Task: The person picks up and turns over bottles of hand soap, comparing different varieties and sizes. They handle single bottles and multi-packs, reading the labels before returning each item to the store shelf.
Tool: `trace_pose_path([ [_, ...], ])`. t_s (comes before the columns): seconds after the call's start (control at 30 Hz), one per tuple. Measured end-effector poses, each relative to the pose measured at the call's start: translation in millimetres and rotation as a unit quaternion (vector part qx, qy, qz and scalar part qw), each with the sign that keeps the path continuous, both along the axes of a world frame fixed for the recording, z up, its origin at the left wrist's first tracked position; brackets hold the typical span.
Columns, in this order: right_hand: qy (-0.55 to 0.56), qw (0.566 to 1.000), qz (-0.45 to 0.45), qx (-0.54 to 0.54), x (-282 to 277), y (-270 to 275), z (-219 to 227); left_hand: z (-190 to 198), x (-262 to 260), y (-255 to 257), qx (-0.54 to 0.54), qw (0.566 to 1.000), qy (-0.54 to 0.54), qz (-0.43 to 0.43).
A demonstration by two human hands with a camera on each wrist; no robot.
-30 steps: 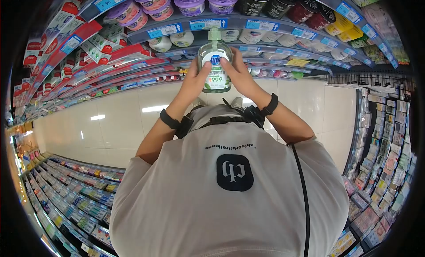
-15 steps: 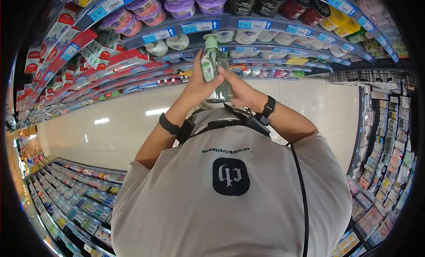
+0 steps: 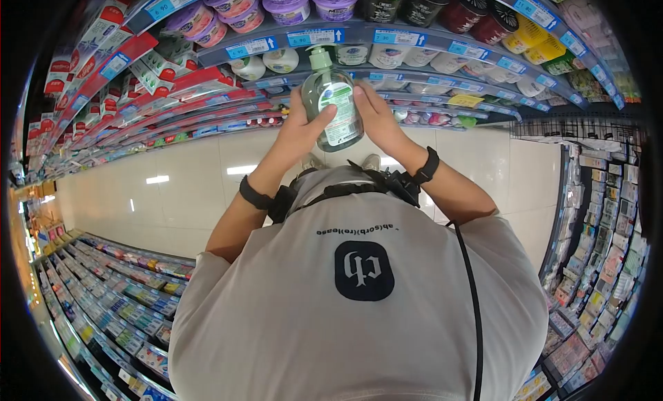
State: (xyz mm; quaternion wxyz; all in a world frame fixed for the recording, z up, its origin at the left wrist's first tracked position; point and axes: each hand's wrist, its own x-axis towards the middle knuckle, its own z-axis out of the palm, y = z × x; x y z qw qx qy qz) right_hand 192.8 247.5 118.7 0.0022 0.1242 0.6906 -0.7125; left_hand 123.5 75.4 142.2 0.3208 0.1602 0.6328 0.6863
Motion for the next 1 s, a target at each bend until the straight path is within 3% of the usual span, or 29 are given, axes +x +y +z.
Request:
trace_pose_path([
  [0.03, 0.015, 1.000, 0.002, -0.007, 0.0, -4.3, 7.0, -3.8, -1.3, 0.5, -0.051, 0.992, 0.118, 0.002],
  [0.13, 0.059, 0.998, -0.014, 0.017, -3.1, -13.8, 17.1, 6.7, 2.8, 3.2, -0.099, 0.977, 0.189, -0.004],
  [0.2, 0.019, 0.999, 0.028, -0.028, -3.8, -10.0, 27.8, 7.6, 0.2, 0.0, -0.114, 0.977, 0.181, -0.009],
  [0.23, 0.018, 0.999, 0.028, -0.027, -3.8, -7.4, 23.0, 4.5, -2.6, -3.7, -0.080, 0.992, 0.094, -0.011],
  [0.27, 0.004, 0.997, 0.033, -0.077, -5.0, -2.9, 14.0, 2.3, -5.7, -6.3, -0.045, 0.999, 0.008, -0.013],
  [0.33, -0.008, 0.991, 0.037, -0.126, -6.7, 6.9, 15.6, 3.0, -9.1, -11.3, -0.002, 0.997, 0.030, -0.065],
  [0.37, -0.035, 0.973, 0.066, -0.217, -5.8, 14.5, 19.4, 2.4, -10.5, -12.7, 0.041, 0.991, 0.049, -0.115],
  [0.4, -0.064, 0.945, 0.096, -0.306, -5.7, 18.6, 22.8, -6.4, -14.7, -10.6, 0.042, 0.991, 0.050, -0.113],
  [0.47, -0.086, 0.934, 0.065, -0.340, -2.3, 19.0, 13.5, -31.4, -23.0, -5.0, -0.021, 0.990, 0.132, -0.049],
  [0.5, -0.114, 0.908, 0.064, -0.399, -1.0, 21.9, 5.2, -34.1, -23.4, -4.6, -0.149, 0.956, 0.249, -0.040],
  [0.53, -0.140, 0.877, 0.063, -0.455, -2.7, 23.5, 5.6, -21.8, -21.1, -0.2, -0.147, 0.956, 0.250, -0.039],
  [0.57, -0.103, 0.889, 0.046, -0.443, -3.0, 17.2, 5.7, -7.6, -15.7, 4.4, -0.067, 0.996, 0.036, -0.055],
  [0.6, -0.104, 0.890, 0.046, -0.442, -3.0, 11.7, 10.4, 1.6, -12.4, 7.0, 0.017, 0.981, -0.182, -0.068],
  [0.67, -0.083, 0.905, 0.027, -0.416, -4.4, 4.7, 17.2, -9.6, -16.9, 4.4, 0.048, 0.982, -0.168, -0.067],
  [0.7, -0.071, 0.938, 0.027, -0.337, -5.5, 4.4, 15.4, -12.2, -20.3, 0.7, 0.033, 0.995, -0.066, -0.067],
  [0.73, -0.072, 0.938, 0.026, -0.338, -8.3, 7.3, 8.6, -13.9, -24.2, -2.4, 0.017, 0.997, 0.037, -0.068],
  [0.8, -0.007, 0.994, 0.032, -0.107, -12.8, 11.7, -2.0, -18.0, -29.8, -6.5, 0.024, 0.997, 0.042, -0.056],
  [0.87, -0.018, 0.989, 0.041, -0.141, -10.9, 8.5, 2.0, -23.4, -31.7, -8.2, 0.031, 0.998, 0.046, -0.043],
  [1.0, -0.024, 0.998, 0.054, -0.022, -15.0, 1.1, 25.7, -26.2, -32.8, -7.4, 0.003, 0.997, 0.077, -0.023],
])
